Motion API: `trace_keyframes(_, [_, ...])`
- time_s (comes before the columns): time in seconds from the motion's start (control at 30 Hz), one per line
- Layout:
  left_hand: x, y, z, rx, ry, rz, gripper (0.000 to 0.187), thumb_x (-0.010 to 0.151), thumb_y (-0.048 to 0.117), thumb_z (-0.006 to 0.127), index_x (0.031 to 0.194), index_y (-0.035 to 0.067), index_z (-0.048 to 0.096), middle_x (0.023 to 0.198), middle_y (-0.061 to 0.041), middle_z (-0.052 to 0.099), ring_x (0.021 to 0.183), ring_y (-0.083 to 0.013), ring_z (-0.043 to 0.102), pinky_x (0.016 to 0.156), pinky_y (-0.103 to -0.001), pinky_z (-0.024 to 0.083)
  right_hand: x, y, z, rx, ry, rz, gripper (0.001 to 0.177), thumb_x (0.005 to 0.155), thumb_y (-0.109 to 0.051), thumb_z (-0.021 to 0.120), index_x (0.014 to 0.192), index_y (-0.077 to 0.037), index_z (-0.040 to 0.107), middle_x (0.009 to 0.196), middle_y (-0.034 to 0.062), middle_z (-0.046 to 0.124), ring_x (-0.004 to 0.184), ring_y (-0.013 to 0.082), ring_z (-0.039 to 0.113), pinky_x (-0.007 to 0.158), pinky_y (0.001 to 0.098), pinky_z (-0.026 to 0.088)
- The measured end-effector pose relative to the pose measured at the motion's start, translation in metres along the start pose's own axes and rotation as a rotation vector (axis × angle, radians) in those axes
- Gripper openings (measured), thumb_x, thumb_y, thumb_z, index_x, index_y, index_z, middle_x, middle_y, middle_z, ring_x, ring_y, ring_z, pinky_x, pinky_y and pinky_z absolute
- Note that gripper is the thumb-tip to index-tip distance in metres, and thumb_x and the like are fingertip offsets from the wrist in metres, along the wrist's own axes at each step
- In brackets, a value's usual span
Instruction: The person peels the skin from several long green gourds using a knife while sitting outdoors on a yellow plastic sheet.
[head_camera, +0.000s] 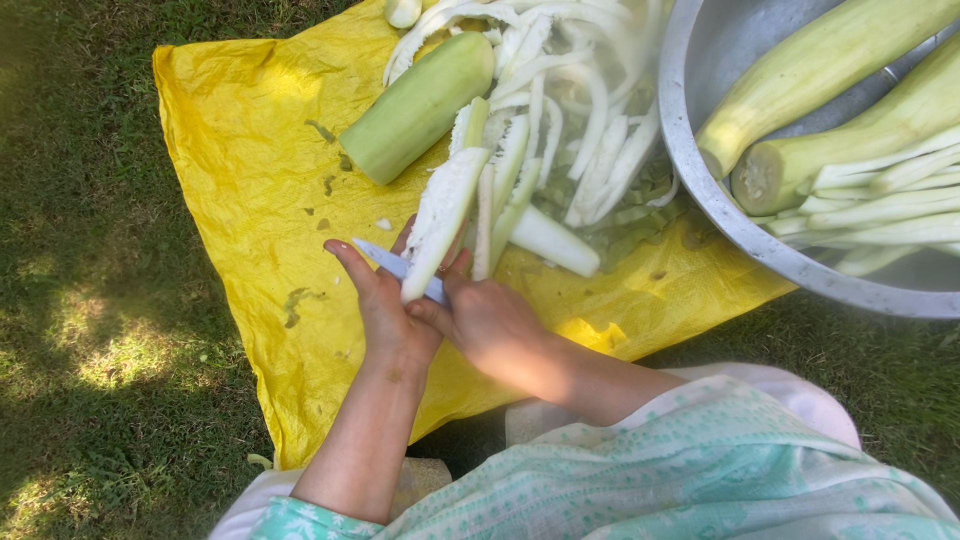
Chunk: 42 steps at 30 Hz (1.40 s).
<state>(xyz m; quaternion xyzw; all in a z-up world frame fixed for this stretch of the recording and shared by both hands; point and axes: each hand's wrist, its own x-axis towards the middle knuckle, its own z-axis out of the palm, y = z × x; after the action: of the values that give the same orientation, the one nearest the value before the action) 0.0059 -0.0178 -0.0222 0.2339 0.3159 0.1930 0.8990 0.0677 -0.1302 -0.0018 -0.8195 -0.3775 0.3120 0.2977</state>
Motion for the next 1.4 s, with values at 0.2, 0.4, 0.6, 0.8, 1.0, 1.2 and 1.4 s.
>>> trace_keyframes(0.2, [0.0,0.002,-0.002,-0.161,-0.155,-0.027,0.128,0.08,0.093,0.017,0.156,-0.009,0.031,0.153,-0.023,0.049,0.141,-0.0371,0.048,0.119,-0.057,0.034,0.006,0.017,0.026,0.087,-0.007,0.006,0.058,0.101,-0.054,0.045,0.094,-0.003,0.072,0.074,0.0231,0.071,0.07,0.045,0.069,0.066,0.0544,0.053])
trace_keyframes(0.4, [0.02,0.009,-0.022,0.057,-0.052,0.03,0.056,0.103,0.038,0.048,0.143,0.001,0.038,0.147,-0.024,0.053,0.136,-0.0354,0.058,0.117,-0.051,0.045,0.022,0.046,0.045,0.628,-0.127,0.073,0.082,0.104,-0.07,0.036,0.064,-0.002,0.057,0.055,0.0082,0.054,0.048,0.0199,0.055,0.048,0.0351,0.046])
trace_keyframes(0.6, [0.034,0.02,-0.055,-0.01,0.03,-0.036,0.037,0.107,0.026,0.051,0.133,0.0,0.057,0.122,-0.012,0.07,0.099,-0.0178,0.066,0.09,-0.039,0.06,0.021,0.037,-0.011,1.254,-0.494,0.216,0.066,0.096,-0.075,0.032,0.074,-0.013,0.041,0.055,-0.0057,0.03,0.04,0.0065,0.022,0.036,0.0268,0.017])
trace_keyframes(0.8, [0.034,0.019,-0.056,0.026,-0.095,-0.101,0.036,0.109,0.029,0.058,0.13,0.0,0.064,0.105,-0.008,0.071,0.074,-0.0128,0.062,0.066,-0.027,0.053,0.03,0.041,-0.083,1.384,-0.234,0.2,0.067,0.095,-0.077,0.024,0.075,-0.015,0.038,0.056,-0.007,0.027,0.043,0.0073,0.023,0.038,0.0265,0.018])
trace_keyframes(1.0, [0.033,0.008,-0.04,0.589,0.038,0.014,0.034,0.1,0.016,0.056,0.13,0.003,0.061,0.113,-0.01,0.072,0.09,-0.0171,0.071,0.073,-0.033,0.06,0.04,0.069,-0.116,0.684,0.212,0.356,0.059,0.102,-0.058,0.05,0.075,-0.006,0.051,0.056,-0.0016,0.041,0.044,0.0097,0.033,0.04,0.0311,0.028])
trace_keyframes(1.2, [0.036,-0.011,-0.04,0.795,-0.087,0.18,0.051,0.096,0.01,0.058,0.146,0.001,0.052,0.143,-0.014,0.062,0.133,-0.0214,0.057,0.111,-0.033,0.041,0.048,0.079,-0.079,0.341,0.095,0.416,0.048,0.094,-0.043,0.066,0.086,0.004,0.071,0.064,0.004,0.065,0.048,0.0177,0.054,0.045,0.0344,0.045])
trace_keyframes(1.4, [0.035,-0.011,-0.037,0.881,0.028,0.168,0.061,0.093,0.014,0.064,0.15,0.004,0.046,0.151,-0.014,0.054,0.141,-0.0232,0.049,0.117,-0.034,0.035,0.046,0.077,-0.055,0.435,-0.011,0.266,0.031,0.082,-0.027,0.071,0.108,-0.011,0.072,0.077,0.0055,0.07,0.054,0.0164,0.059,0.049,0.0346,0.048])
